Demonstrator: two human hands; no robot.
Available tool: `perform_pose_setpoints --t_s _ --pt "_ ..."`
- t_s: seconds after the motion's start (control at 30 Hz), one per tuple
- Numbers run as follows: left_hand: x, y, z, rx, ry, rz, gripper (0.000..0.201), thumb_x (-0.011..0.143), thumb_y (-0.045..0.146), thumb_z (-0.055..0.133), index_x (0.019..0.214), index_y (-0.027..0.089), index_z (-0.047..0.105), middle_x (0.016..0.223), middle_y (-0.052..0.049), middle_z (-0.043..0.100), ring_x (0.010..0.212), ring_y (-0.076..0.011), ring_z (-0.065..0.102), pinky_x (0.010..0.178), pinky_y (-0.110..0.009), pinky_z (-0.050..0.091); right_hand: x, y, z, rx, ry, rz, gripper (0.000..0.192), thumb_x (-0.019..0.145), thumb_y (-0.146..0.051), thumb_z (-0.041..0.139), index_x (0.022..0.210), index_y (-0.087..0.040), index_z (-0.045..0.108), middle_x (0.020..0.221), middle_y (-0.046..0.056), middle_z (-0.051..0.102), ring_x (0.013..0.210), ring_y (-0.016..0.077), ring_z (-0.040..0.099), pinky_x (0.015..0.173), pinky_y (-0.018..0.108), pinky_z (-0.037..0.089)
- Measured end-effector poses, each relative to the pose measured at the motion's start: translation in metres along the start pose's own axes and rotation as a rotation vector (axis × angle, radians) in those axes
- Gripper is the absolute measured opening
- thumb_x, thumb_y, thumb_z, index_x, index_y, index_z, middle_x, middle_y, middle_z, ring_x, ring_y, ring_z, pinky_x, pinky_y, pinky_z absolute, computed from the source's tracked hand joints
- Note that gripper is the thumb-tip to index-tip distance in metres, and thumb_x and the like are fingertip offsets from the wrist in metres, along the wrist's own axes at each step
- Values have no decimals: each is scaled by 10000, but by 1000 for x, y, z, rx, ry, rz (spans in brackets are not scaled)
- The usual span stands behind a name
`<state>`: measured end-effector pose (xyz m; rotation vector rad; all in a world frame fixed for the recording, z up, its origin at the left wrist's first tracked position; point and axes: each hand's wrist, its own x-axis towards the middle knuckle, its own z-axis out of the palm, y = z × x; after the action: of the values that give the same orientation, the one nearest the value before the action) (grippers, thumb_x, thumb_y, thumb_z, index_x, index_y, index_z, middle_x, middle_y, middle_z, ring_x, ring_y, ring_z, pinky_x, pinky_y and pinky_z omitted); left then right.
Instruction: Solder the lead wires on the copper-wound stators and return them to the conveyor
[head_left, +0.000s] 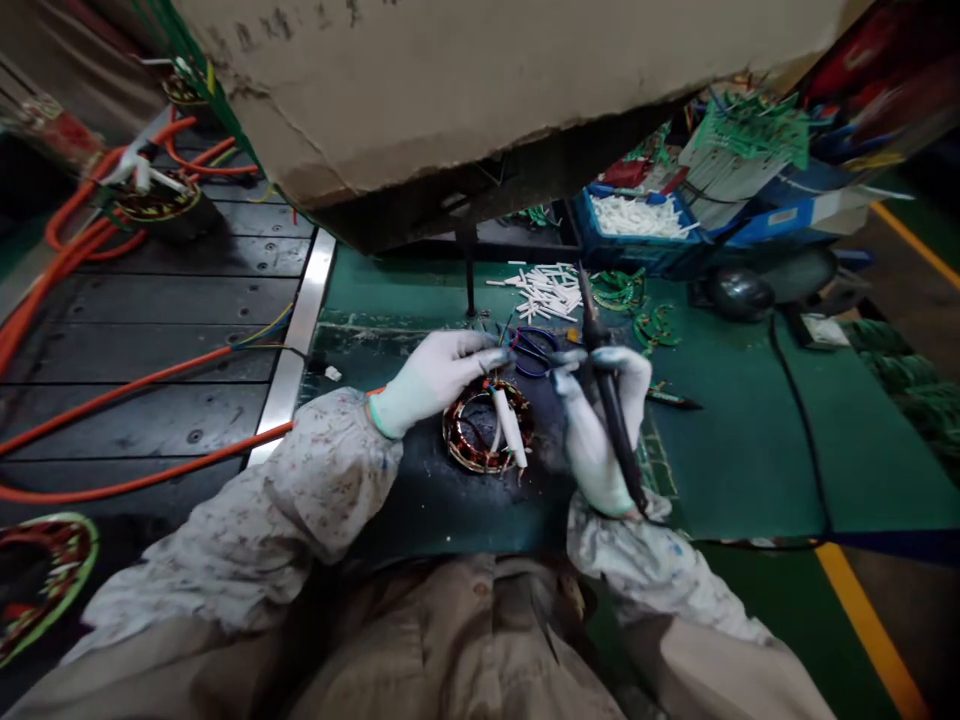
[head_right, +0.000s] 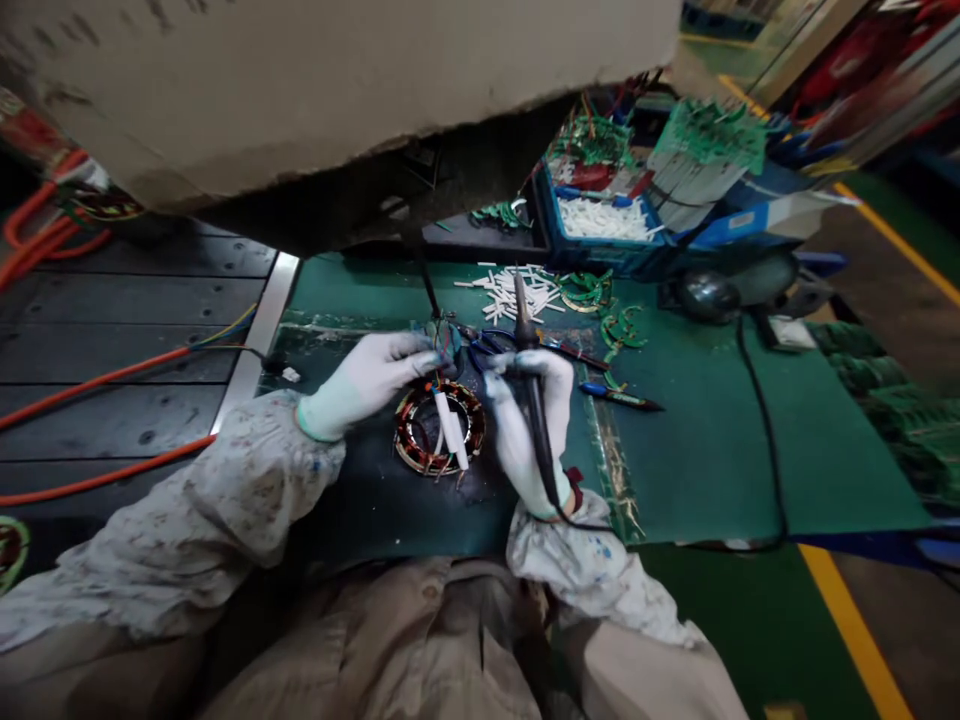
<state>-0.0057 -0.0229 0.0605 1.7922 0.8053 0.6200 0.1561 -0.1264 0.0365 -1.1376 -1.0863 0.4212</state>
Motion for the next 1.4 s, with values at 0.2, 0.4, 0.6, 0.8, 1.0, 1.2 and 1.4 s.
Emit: perform_pose_setpoints --t_s 0.2,0.4,0.6,0.8,1.0,1.2,1.4 --pt "1 3 -8 -208 -77 -48 579 770 628 724 1000 99 779 998 -104 771 941 -239 695 897 -329 537 44 -21 19 104 -56 -69 278 875 -252 684 1047 -284 466 962 -11 583 884 147 627 877 340 551" --pt "-3 -5 -11 -204 -137 -76 449 774 521 740 944 108 791 832 -72 760 766 -171 669 743 -255 541 28 -4 12 57 -56 2 286 865 -231 696 1056 -285 490 945 -21 589 869 135 623 850 307 553" --pt "-8 13 9 -309 65 -104 408 857 479 670 974 95 744 476 44 493 433 -66 401 439 -174 326 34 -12 21 119 -37 -91 248 891 -206 635 1057 -305 479 992 -11 618 925 150 656 863 335 568" --pt "-12 18 12 -303 80 -101 358 862 444 664 926 96 719 472 47 474 427 -67 390 430 -180 303 39 -8 28 73 -97 -102 245 920 -304 611 1121 -311 470 1044 21 610 1021 197 658 936 418 570" --pt "-13 17 15 -274 78 -71 309 898 410 582 896 114 671 470 65 448 401 -64 373 413 -183 281 42 -10 27 29 -171 -98 223 922 -309 619 1092 -282 478 1022 22 627 943 184 676 903 407 595" --pt "-15 16 18 -205 125 -69 266 915 377 529 893 138 644 452 74 444 390 -75 387 419 -190 289 42 -17 24 8 -174 -81 229 891 -307 663 1038 -269 491 1037 9 600 977 179 675 913 370 590" --pt "-19 19 16 -118 130 -51 349 941 434 509 885 131 672 473 52 490 433 -94 435 464 -205 342 29 -16 29 17 -112 -76 233 881 -239 666 1028 -281 491 989 -8 588 904 151 667 843 325 594"
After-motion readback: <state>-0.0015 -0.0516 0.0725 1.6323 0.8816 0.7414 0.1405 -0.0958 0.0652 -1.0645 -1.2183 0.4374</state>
